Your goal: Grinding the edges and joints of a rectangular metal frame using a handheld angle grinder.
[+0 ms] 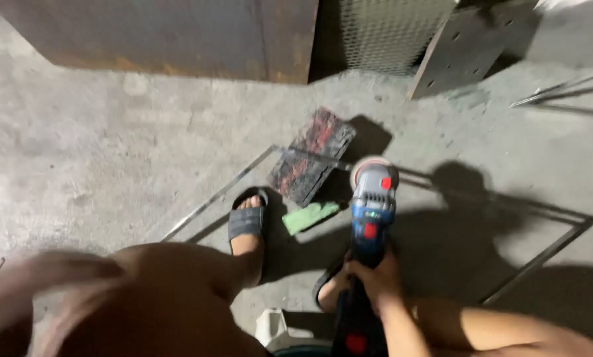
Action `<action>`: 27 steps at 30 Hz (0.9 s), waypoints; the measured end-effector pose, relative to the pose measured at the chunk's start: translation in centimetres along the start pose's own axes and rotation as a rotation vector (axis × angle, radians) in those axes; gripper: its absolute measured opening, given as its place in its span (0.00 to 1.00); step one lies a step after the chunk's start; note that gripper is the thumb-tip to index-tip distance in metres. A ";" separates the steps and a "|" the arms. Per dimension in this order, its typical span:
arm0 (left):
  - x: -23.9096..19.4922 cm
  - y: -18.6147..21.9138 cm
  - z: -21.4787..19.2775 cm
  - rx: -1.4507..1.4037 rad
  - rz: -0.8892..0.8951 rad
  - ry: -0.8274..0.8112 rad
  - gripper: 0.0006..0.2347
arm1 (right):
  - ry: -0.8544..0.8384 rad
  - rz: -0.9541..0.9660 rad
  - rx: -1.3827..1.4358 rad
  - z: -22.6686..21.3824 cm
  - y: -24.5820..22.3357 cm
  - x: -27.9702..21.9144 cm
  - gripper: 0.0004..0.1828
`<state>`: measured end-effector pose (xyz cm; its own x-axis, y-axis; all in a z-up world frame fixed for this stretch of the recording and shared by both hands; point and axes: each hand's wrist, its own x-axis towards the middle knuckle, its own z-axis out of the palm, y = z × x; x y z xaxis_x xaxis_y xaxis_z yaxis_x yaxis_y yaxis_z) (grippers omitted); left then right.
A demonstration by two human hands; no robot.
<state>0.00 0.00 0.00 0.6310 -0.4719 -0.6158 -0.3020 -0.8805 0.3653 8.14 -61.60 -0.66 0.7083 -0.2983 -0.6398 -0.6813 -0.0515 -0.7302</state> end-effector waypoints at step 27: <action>35.0 8.2 2.4 -0.426 -0.540 0.442 0.12 | 0.142 0.086 -0.594 6.5 -1.0 6.4 0.34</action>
<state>17.96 -23.84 -20.23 0.8624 0.1517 -0.4830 0.3652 -0.8471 0.3860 14.55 -57.24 -5.60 0.6422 -0.4474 -0.6224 -0.7507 -0.5313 -0.3927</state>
